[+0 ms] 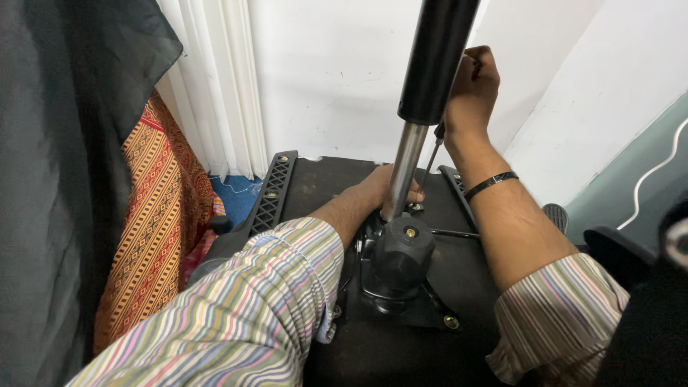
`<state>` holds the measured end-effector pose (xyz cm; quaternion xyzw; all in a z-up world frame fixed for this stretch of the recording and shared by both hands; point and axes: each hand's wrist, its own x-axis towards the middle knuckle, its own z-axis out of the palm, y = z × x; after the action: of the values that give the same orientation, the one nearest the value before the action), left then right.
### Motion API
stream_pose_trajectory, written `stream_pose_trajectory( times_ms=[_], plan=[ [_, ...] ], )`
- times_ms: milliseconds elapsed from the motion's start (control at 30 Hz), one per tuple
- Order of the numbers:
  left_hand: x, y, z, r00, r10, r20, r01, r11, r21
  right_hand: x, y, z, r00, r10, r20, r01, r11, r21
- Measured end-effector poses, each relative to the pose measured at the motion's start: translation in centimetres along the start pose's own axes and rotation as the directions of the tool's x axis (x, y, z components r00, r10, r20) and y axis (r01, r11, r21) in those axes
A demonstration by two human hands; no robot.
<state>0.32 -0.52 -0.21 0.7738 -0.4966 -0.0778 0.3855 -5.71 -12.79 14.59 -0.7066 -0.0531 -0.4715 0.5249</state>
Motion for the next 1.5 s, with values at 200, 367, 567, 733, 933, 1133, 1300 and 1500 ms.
stream_pose_trajectory(
  times_ms=[200,367,567,733,933,1133,1300,1500],
  plan=[
    [-0.1,0.3,0.0,0.990,-0.134,0.048,0.140,0.978,-0.155,-1.6,-2.5,1.6,1.000,-0.028,0.006,0.029,0.995,-0.096],
    [-0.2,0.4,-0.4,0.996,-0.054,0.067,0.058,0.997,-0.059,-1.6,-2.7,1.0,0.999,0.029,0.014,-0.029,0.999,0.032],
    [1.2,-1.1,0.9,0.997,0.035,0.069,-0.027,0.994,-0.106,-1.8,-2.2,0.9,0.997,-0.027,0.075,0.027,1.000,0.002],
    [1.5,-2.5,1.1,0.992,0.126,0.000,-0.125,0.986,-0.110,-1.8,-2.4,1.2,0.995,-0.027,0.100,0.022,0.998,0.059],
    [1.0,-1.2,0.5,0.998,0.045,0.048,-0.038,0.991,-0.132,-1.6,-1.9,0.5,0.994,0.090,0.064,-0.094,0.994,0.057],
    [0.2,0.0,0.0,0.998,-0.037,0.053,0.043,0.993,-0.110,-0.9,-1.0,0.3,0.996,0.018,0.083,-0.030,0.989,0.147],
    [0.9,-0.2,0.5,0.984,-0.174,0.048,0.175,0.984,-0.018,0.4,-1.7,-2.1,0.774,0.038,0.632,-0.443,0.745,0.498],
    [2.1,-1.8,1.1,0.999,-0.020,-0.033,0.018,0.998,-0.067,1.4,-2.5,-2.3,0.895,0.309,0.320,-0.375,0.911,0.171]
  ],
)
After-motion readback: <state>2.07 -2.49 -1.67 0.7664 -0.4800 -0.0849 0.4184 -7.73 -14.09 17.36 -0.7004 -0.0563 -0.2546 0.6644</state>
